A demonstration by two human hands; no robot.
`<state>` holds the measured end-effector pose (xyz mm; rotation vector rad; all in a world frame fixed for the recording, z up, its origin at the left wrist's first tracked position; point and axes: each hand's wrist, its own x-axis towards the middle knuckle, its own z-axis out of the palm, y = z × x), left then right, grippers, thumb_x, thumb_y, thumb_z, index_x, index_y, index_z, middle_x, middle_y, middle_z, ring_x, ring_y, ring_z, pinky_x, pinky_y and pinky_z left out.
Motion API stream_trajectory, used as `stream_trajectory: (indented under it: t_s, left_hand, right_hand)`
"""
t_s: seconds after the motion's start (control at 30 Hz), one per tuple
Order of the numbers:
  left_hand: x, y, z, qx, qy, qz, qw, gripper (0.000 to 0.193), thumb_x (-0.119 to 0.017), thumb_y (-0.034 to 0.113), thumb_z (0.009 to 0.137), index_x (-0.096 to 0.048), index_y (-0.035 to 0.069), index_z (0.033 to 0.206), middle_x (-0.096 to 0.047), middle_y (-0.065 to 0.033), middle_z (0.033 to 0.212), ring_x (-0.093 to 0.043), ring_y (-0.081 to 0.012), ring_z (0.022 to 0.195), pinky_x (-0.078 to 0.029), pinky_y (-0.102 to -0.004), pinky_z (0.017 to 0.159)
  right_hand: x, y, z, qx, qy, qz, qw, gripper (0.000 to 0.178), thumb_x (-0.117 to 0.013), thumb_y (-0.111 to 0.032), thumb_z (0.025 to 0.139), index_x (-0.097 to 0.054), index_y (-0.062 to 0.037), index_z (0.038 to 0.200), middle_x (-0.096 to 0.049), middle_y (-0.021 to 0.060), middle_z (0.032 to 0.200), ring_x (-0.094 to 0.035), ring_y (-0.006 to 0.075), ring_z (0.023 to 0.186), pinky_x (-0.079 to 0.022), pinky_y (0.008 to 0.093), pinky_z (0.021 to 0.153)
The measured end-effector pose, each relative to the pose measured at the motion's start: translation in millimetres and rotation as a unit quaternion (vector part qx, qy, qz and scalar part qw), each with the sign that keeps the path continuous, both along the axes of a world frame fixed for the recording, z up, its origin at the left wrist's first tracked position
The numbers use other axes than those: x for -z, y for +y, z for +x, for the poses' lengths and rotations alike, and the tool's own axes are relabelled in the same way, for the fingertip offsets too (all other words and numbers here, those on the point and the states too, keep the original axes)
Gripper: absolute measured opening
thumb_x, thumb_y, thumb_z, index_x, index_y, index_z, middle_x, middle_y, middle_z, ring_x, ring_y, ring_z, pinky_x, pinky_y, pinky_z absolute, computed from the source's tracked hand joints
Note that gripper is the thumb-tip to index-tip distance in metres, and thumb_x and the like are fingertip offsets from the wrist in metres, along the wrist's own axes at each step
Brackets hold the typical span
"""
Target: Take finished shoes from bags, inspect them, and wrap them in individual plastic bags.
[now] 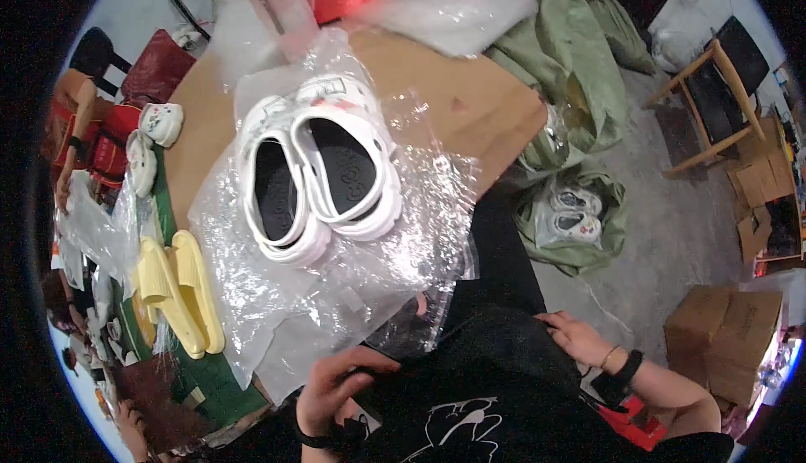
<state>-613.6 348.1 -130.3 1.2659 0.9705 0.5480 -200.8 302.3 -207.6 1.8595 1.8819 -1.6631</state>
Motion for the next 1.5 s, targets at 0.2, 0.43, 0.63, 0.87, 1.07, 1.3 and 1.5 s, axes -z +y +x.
stream_trajectory:
  t_s: [0.2, 0.43, 0.63, 0.87, 1.07, 1.3, 1.5]
  left_hand:
    - [-31, 62, 25, -0.102, 0.241, 0.468, 0.844, 0.039, -0.073, 0.008, 0.075, -0.066, 0.000, 0.112, -0.063, -0.0169, 0.114, -0.059, -0.0328, 0.107, -0.046, -0.0397, 0.094]
    - [-6, 127, 81, -0.095, 0.439, 0.555, 0.701, 0.067, -0.078, 0.019, 0.071, -0.050, 0.000, 0.130, -0.054, -0.0173, 0.130, -0.052, -0.0337, 0.115, -0.042, -0.0438, 0.096]
    - [-4, 133, 71, -0.062, 0.478, 0.570, 0.666, 0.067, -0.079, 0.027, 0.070, -0.052, -0.001, 0.126, -0.060, -0.0156, 0.126, -0.056, -0.0319, 0.107, -0.046, -0.0413, 0.087]
    - [-4, 129, 71, -0.057, 0.482, 0.557, 0.674, 0.066, -0.078, 0.026, 0.073, -0.051, -0.003, 0.126, -0.064, -0.0143, 0.114, -0.056, -0.0327, 0.098, -0.045, -0.0423, 0.082]
    - [-2, 131, 64, -0.090, 0.432, 0.575, 0.689, 0.069, -0.079, 0.023, 0.073, -0.050, -0.002, 0.130, -0.065, -0.0150, 0.105, -0.056, -0.0347, 0.090, -0.046, -0.0423, 0.078]
    - [-5, 130, 60, -0.107, 0.436, 0.546, 0.707, 0.061, -0.077, 0.023, 0.073, -0.054, 0.000, 0.125, -0.063, -0.0134, 0.121, -0.056, -0.0335, 0.093, -0.045, -0.0403, 0.084]
    - [8, 125, 67, -0.094, 0.457, 0.572, 0.675, 0.054, -0.076, 0.022, 0.074, -0.055, 0.003, 0.121, -0.060, -0.0118, 0.122, -0.053, -0.0310, 0.102, -0.043, -0.0430, 0.086]
  right_hand:
    - [-72, 130, -44, -0.100, 0.016, 0.307, 0.946, 0.021, -0.055, -0.022, 0.095, -0.064, -0.0041, 0.100, -0.065, 0.0149, 0.089, -0.064, 0.0348, 0.087, -0.050, 0.0402, 0.075]
    - [-72, 259, -141, -0.023, 0.099, 0.561, 0.822, 0.020, -0.053, -0.022, 0.094, -0.062, -0.0047, 0.099, -0.065, 0.0188, 0.089, -0.063, 0.0390, 0.084, -0.050, 0.0464, 0.074]
    - [-44, 284, -181, -0.023, 0.058, 0.552, 0.832, 0.016, -0.050, -0.020, 0.094, -0.053, -0.0047, 0.094, -0.064, 0.0210, 0.084, -0.063, 0.0421, 0.077, -0.049, 0.0507, 0.067]
    - [-36, 288, -186, -0.022, 0.032, 0.583, 0.811, 0.016, -0.050, -0.018, 0.092, -0.051, -0.0023, 0.094, -0.063, 0.0217, 0.076, -0.065, 0.0406, 0.071, -0.051, 0.0494, 0.060]
    - [-46, 288, -189, -0.080, 0.085, 0.648, 0.753, 0.013, -0.057, -0.016, 0.085, -0.056, -0.0040, 0.090, -0.063, 0.0161, 0.079, -0.065, 0.0358, 0.074, -0.051, 0.0453, 0.062]
    - [-49, 257, -179, -0.118, 0.131, 0.662, 0.728, 0.013, -0.061, -0.017, 0.085, -0.057, -0.0078, 0.093, -0.061, 0.0112, 0.080, -0.063, 0.0318, 0.073, -0.051, 0.0419, 0.062]
    - [-70, 253, -192, -0.071, 0.056, 0.693, 0.715, 0.030, -0.070, -0.025, 0.081, -0.057, -0.0086, 0.103, -0.058, 0.0091, 0.091, -0.063, 0.0270, 0.083, -0.053, 0.0359, 0.067]
